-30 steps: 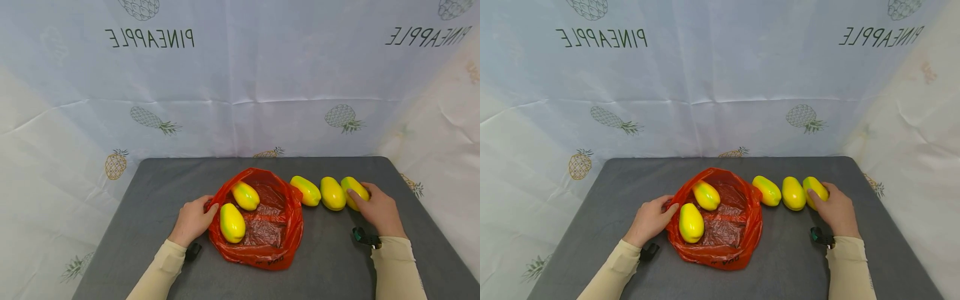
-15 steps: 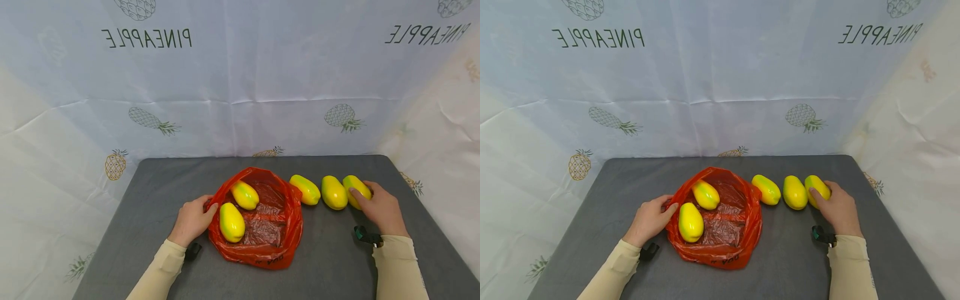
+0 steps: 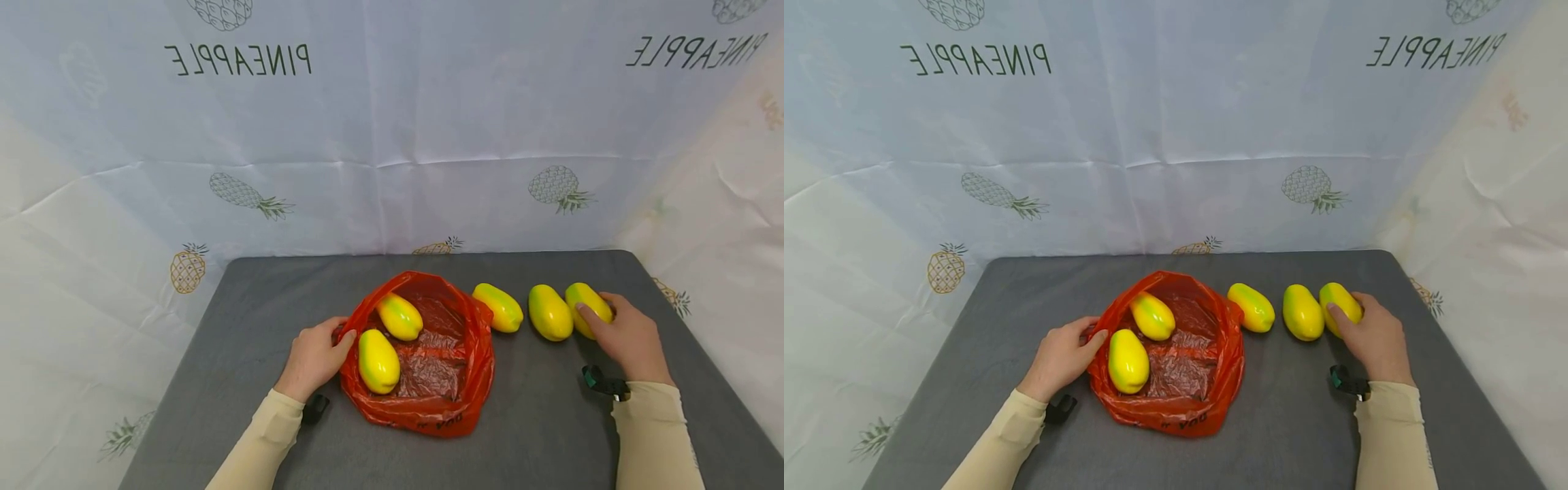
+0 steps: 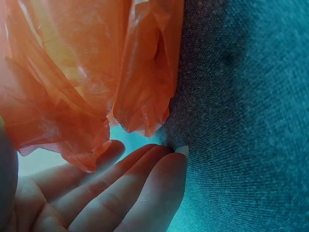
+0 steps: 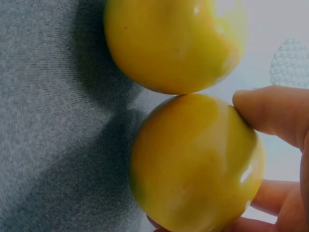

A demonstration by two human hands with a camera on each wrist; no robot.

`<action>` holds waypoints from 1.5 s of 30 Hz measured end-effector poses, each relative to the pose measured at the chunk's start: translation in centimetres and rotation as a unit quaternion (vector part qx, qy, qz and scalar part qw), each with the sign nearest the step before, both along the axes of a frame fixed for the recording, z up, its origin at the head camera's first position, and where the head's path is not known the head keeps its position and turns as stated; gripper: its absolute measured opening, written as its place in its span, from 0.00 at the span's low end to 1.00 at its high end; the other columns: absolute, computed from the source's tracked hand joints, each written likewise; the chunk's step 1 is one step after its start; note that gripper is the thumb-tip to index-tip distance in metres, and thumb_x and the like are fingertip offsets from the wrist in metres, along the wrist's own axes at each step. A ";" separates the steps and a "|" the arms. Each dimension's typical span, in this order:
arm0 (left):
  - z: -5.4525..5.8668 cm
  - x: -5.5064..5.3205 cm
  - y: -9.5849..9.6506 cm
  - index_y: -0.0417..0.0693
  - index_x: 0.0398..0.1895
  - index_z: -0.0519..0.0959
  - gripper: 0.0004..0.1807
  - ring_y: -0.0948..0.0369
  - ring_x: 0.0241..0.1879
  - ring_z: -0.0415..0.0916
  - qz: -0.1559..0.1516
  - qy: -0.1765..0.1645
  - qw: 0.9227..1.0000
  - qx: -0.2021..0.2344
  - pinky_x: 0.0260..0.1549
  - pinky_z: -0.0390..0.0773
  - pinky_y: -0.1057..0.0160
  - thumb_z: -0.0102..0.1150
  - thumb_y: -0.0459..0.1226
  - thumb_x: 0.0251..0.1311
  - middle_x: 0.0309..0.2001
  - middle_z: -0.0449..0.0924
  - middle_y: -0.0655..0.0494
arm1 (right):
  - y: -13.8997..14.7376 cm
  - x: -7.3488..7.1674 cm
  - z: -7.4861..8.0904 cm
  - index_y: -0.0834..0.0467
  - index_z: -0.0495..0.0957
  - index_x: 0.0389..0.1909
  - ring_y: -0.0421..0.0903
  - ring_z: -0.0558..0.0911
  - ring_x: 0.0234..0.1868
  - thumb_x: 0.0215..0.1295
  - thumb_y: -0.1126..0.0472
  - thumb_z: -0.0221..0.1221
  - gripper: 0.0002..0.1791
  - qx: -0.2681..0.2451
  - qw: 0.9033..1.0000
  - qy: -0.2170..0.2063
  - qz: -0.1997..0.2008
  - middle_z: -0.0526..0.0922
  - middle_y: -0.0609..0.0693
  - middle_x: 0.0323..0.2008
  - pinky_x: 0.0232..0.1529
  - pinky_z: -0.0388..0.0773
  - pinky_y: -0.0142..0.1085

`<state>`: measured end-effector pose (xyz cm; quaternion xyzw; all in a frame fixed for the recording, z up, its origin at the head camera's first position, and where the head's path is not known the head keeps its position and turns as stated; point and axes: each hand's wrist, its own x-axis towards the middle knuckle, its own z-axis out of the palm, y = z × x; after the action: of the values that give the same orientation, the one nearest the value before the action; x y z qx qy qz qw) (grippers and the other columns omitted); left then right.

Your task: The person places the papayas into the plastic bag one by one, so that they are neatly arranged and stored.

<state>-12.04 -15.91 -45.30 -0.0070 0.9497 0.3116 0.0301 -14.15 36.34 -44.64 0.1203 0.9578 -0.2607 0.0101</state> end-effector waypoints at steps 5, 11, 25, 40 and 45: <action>0.0 0.0 -0.1 0.46 0.65 0.84 0.23 0.60 0.22 0.73 -0.001 0.000 1.000 -0.003 0.26 0.79 0.65 0.65 0.47 0.74 0.30 0.86 0.56 | 0.1 -0.2 -0.2 0.72 0.59 0.80 0.76 0.74 0.60 0.80 0.30 0.47 0.51 0.005 1.000 0.001 -0.003 0.68 0.81 0.71 0.53 0.76 0.68; 0.1 0.0 0.0 0.46 0.65 0.84 0.23 0.60 0.22 0.72 0.001 0.001 1.000 -0.004 0.26 0.79 0.65 0.65 0.47 0.74 0.30 0.86 0.57 | 0.2 -0.1 -0.2 0.73 0.58 0.80 0.76 0.75 0.59 0.80 0.30 0.47 0.52 0.006 1.000 -0.001 -0.007 0.68 0.82 0.71 0.52 0.77 0.67; 0.0 -0.1 0.0 0.46 0.64 0.84 0.22 0.60 0.22 0.72 -0.004 0.002 1.000 0.000 0.25 0.78 0.65 0.65 0.47 0.74 0.28 0.84 0.57 | 0.5 0.0 0.2 0.72 0.58 0.81 0.76 0.73 0.60 0.80 0.30 0.47 0.52 0.009 1.000 -0.008 -0.017 0.67 0.82 0.71 0.54 0.76 0.69; -0.1 -0.2 -0.1 0.46 0.65 0.84 0.22 0.60 0.22 0.72 -0.007 0.006 1.000 -0.003 0.25 0.78 0.65 0.65 0.47 0.74 0.28 0.84 0.57 | 1.0 0.3 0.8 0.72 0.58 0.81 0.75 0.76 0.55 0.80 0.30 0.48 0.52 0.022 0.999 0.005 -0.027 0.70 0.82 0.69 0.46 0.77 0.63; -0.1 -0.2 -0.1 0.46 0.64 0.84 0.22 0.60 0.21 0.72 -0.005 0.006 1.000 -0.003 0.24 0.78 0.65 0.65 0.48 0.74 0.25 0.82 0.59 | 1.0 0.6 1.4 0.72 0.58 0.81 0.74 0.77 0.53 0.80 0.31 0.48 0.51 0.022 0.999 0.014 -0.026 0.70 0.82 0.68 0.44 0.77 0.61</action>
<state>-12.20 -16.00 -45.37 -0.0008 0.9508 0.3086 0.0260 -13.59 37.31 -43.25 0.1421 0.9599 -0.2415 -0.0124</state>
